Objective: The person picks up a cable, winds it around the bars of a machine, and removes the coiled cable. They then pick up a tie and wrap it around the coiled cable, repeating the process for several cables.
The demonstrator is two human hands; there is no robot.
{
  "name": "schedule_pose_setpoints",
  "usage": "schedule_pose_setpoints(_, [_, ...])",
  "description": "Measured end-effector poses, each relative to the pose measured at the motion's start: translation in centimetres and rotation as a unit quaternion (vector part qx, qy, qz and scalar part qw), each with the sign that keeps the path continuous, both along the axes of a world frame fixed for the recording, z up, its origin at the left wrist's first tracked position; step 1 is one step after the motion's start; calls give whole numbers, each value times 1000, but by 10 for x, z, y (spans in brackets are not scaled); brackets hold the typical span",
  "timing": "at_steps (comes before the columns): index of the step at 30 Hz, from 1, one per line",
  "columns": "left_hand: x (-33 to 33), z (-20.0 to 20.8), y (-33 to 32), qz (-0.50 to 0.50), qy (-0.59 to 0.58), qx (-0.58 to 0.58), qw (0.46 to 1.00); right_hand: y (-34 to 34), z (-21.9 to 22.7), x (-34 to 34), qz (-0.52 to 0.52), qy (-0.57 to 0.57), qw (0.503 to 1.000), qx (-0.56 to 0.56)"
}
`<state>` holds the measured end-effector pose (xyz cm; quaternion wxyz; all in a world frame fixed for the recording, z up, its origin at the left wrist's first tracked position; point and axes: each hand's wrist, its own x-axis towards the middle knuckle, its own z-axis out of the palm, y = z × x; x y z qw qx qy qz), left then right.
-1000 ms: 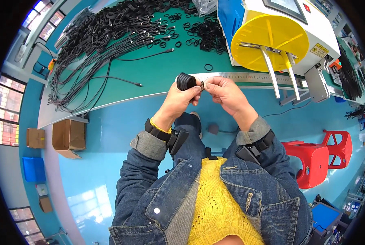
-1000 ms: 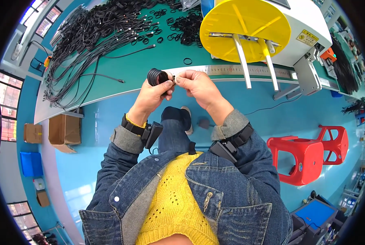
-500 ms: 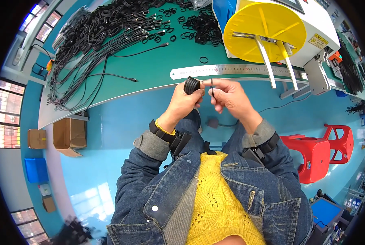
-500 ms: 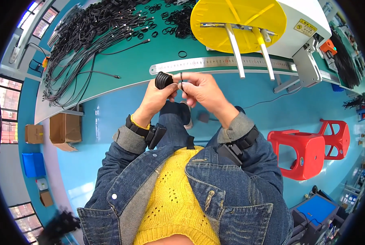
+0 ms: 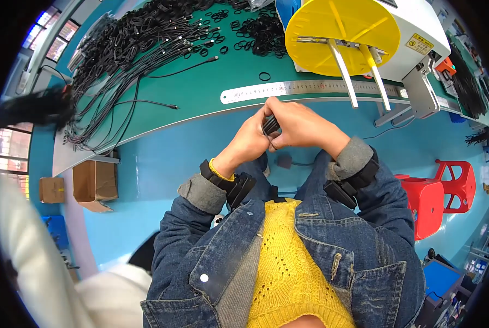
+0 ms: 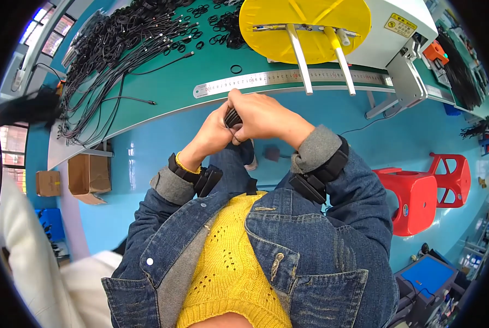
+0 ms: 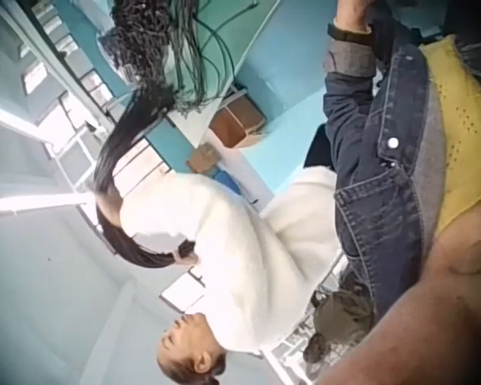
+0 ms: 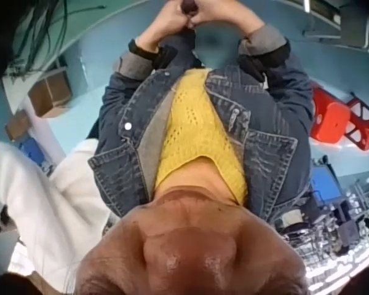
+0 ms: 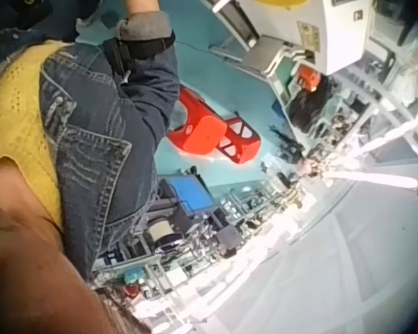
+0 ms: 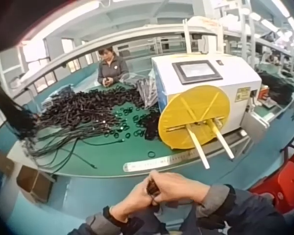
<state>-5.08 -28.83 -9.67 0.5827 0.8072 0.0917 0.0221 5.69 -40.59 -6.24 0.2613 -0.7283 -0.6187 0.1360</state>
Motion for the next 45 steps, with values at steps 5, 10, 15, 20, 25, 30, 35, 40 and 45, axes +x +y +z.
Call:
schedule_pose_setpoints(5, [-13,14,4,13,-54,-197,979,-17,-31,6,-15,455,889,46])
schedule_pose_setpoints(10, [-14,15,9,-45,-15,-224,973,-26,-11,-5,-82,448,879,143])
schedule_pose_setpoints(15, [-14,22,-15,-72,-43,-53,995,-23,12,-27,-107,-56,988,98])
schedule_pose_setpoints(20, [-9,2,-28,-22,-5,158,987,-19,-1,-42,-171,-58,978,105])
schedule_pose_setpoints(25, [-1,-36,-20,-9,-54,106,993,-11,-23,-33,-213,-2,973,94])
schedule_pose_setpoints(30, [-4,-5,-18,74,-1,-112,991,-15,-40,6,-295,114,942,111])
schedule_pose_setpoints(35, [-4,-12,-21,144,-142,20,979,-18,-30,7,-345,211,903,144])
schedule_pose_setpoints(40, [-9,-17,-22,135,-158,-16,978,-18,-32,2,-334,253,899,130])
schedule_pose_setpoints(45, [-11,-15,-22,108,-44,-207,971,-13,-56,16,-314,404,859,29])
